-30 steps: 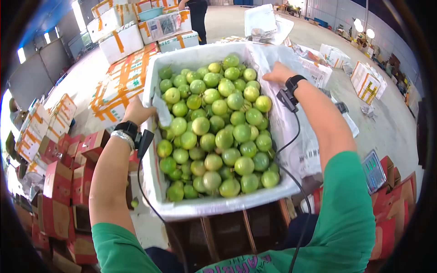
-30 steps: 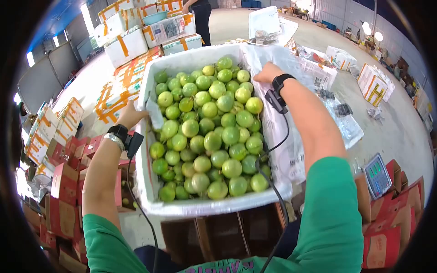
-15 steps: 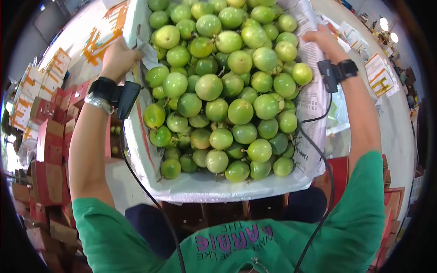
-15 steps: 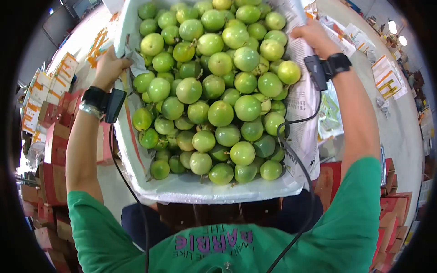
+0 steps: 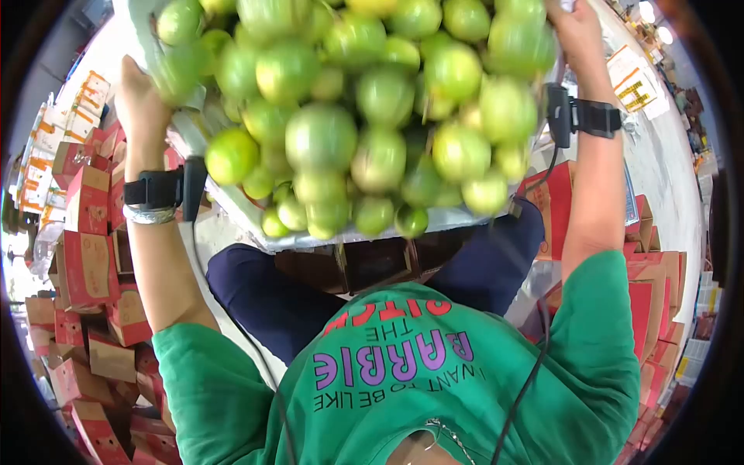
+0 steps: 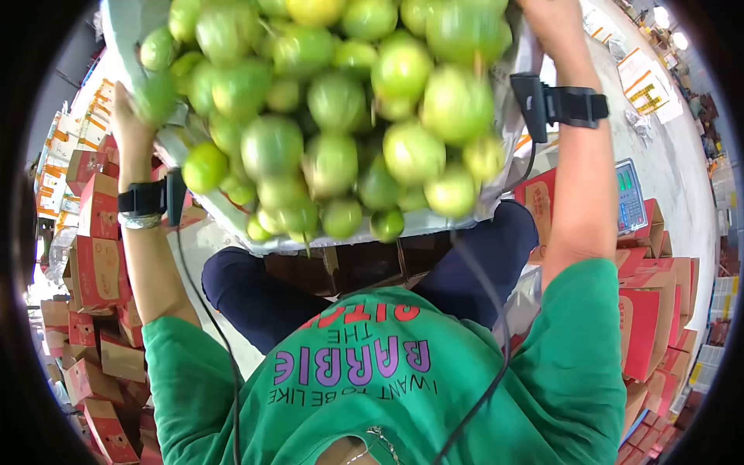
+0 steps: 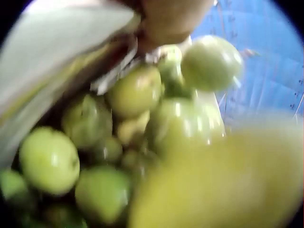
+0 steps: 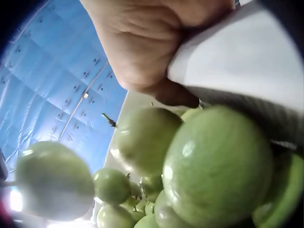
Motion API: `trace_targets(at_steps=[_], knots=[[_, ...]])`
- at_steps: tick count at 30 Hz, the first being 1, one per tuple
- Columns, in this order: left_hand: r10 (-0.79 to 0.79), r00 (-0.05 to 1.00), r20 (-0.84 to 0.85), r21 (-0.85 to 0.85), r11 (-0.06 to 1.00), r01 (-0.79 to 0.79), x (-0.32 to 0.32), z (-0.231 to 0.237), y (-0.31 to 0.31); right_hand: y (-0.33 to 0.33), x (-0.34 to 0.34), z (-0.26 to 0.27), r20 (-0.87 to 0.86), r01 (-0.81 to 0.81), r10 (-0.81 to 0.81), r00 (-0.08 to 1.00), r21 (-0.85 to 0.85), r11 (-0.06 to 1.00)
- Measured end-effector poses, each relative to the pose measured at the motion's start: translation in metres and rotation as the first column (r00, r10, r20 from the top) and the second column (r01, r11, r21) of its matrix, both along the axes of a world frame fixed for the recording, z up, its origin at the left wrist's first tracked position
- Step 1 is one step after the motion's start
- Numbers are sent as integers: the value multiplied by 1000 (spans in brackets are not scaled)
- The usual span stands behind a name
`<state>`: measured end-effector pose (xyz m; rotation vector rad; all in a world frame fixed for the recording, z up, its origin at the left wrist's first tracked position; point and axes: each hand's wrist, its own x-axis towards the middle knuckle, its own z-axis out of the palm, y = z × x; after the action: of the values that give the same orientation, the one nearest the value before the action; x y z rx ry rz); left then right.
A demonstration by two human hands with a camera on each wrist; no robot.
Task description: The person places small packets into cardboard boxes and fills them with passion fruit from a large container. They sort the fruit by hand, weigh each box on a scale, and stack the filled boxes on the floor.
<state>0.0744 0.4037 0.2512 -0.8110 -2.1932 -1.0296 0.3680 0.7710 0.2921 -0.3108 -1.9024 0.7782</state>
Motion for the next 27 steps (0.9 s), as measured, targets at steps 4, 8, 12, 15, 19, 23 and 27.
trace_targets(at_steps=[4,8,12,15,19,23,27], knots=[[49,995,82,-13,999,-48,7,7,9,3,0,-4,6,26,-26,1000,39,999],[59,998,9,21,998,-59,12,7,14,-5,-1,3,-29,48,-48,998,27,998],[26,998,53,-7,1000,-26,3,5,16,7,-10,-2,-32,5,-5,999,16,1000],[61,994,95,-64,996,-55,-11,3,22,13,-16,-3,17,31,-31,999,-3,1000],[-36,996,82,7,999,36,-11,1,18,-4,-16,0,-49,-55,49,998,-127,990],[-95,985,142,126,989,78,9,4,2,-18,-18,9,-86,-87,80,993,-77,993],[-138,987,87,301,948,106,30,-8,-32,-21,-35,18,-26,-106,110,994,121,987]])
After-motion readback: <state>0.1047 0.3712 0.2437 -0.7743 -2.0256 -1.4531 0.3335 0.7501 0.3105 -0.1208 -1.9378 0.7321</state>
